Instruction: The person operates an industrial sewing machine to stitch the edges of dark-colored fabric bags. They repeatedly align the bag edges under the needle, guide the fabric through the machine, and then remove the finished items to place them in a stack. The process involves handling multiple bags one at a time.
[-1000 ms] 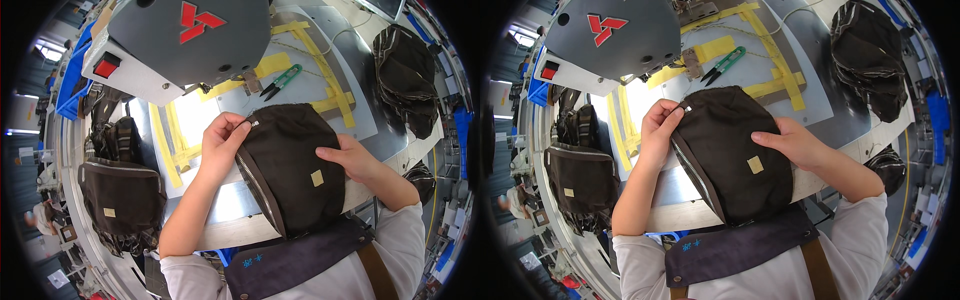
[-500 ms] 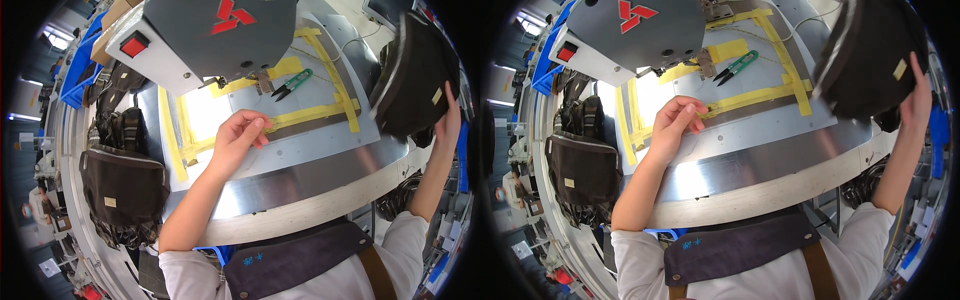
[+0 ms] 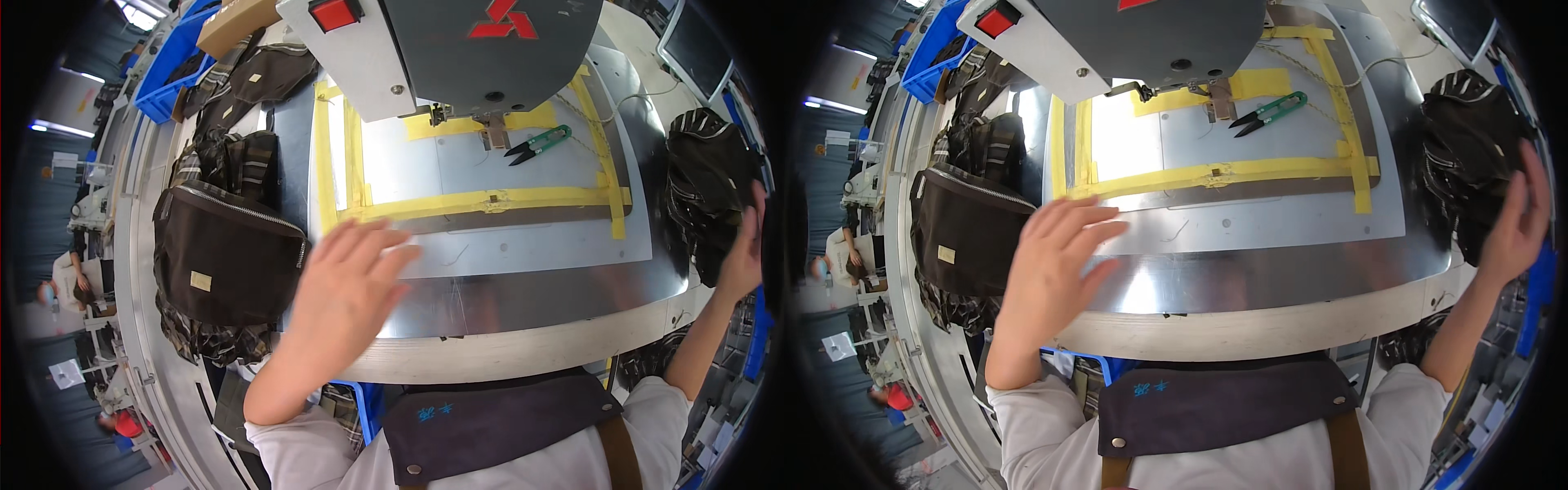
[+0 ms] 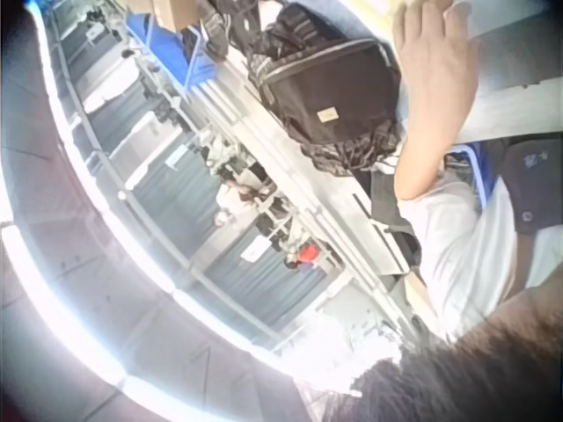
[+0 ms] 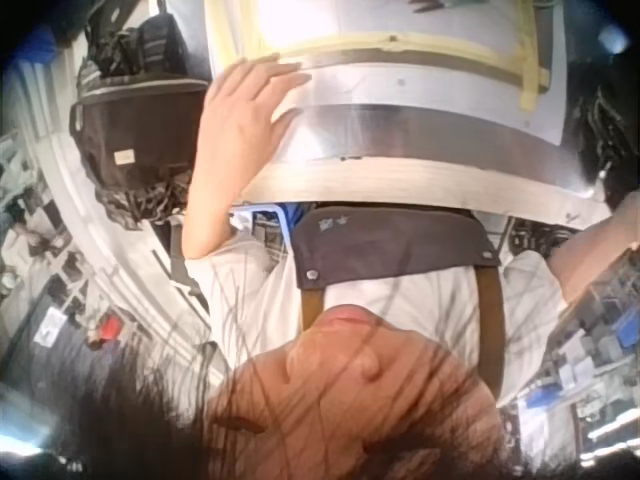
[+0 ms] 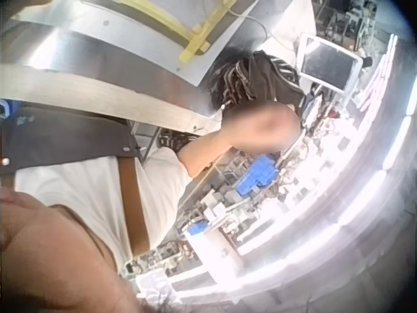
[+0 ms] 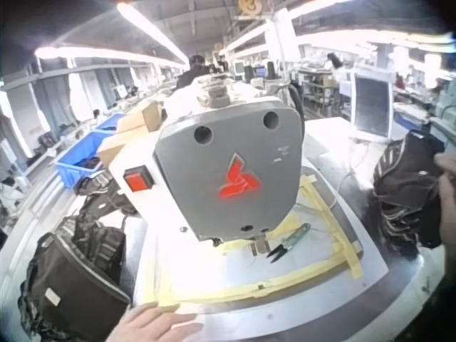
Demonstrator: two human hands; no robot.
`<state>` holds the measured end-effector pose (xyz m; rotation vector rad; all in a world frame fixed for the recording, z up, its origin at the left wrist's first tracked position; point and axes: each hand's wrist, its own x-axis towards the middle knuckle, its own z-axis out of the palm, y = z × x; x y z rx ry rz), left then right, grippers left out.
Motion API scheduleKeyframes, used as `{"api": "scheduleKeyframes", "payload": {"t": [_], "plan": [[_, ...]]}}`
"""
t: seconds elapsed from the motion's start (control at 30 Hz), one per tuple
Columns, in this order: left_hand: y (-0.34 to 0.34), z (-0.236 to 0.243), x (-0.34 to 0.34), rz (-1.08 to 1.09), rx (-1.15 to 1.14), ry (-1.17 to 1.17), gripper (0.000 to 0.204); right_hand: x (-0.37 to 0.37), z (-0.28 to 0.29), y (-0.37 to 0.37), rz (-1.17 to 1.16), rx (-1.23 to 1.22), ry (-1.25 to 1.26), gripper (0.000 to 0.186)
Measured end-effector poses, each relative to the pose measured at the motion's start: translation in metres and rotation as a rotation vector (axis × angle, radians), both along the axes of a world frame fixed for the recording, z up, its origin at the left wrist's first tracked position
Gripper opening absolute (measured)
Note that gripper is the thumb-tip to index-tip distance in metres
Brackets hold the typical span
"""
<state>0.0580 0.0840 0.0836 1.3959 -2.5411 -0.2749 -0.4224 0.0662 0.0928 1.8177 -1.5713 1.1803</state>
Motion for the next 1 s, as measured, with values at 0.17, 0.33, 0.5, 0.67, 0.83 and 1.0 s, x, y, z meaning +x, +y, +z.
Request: {"api": "scheduleKeyframes", "payload": {"t": [0.17,0.33,0.5,0.67,0.83,1.0], "plan": [[0.028,0.020,0.059,0.409,-0.134,-0.338,0.050,0.125,-0.058,-0.047,0.441,0.479,0.401,0.030],[0.056,0.021,0.090,0.611,-0.105,-0.537,0.063,0.151,-0.091,-0.092,0.496,0.423,0.463,0.028],[0.058,-0.007,0.128,0.479,-0.295,-0.559,0.051,0.139,-0.095,-0.085,0.419,0.549,0.423,0.025],[0.048,-0.019,0.132,0.348,-0.512,-0.435,0.024,0.099,-0.083,-0.073,0.224,0.615,0.346,0.024],[0.038,-0.031,0.067,0.024,-0.628,-0.026,0.019,0.098,-0.070,-0.050,0.357,0.616,0.139,0.025],[0.037,-0.065,-0.004,-0.390,-0.243,0.303,0.022,0.158,-0.083,-0.034,0.729,1.088,-0.482,0.033]]}}
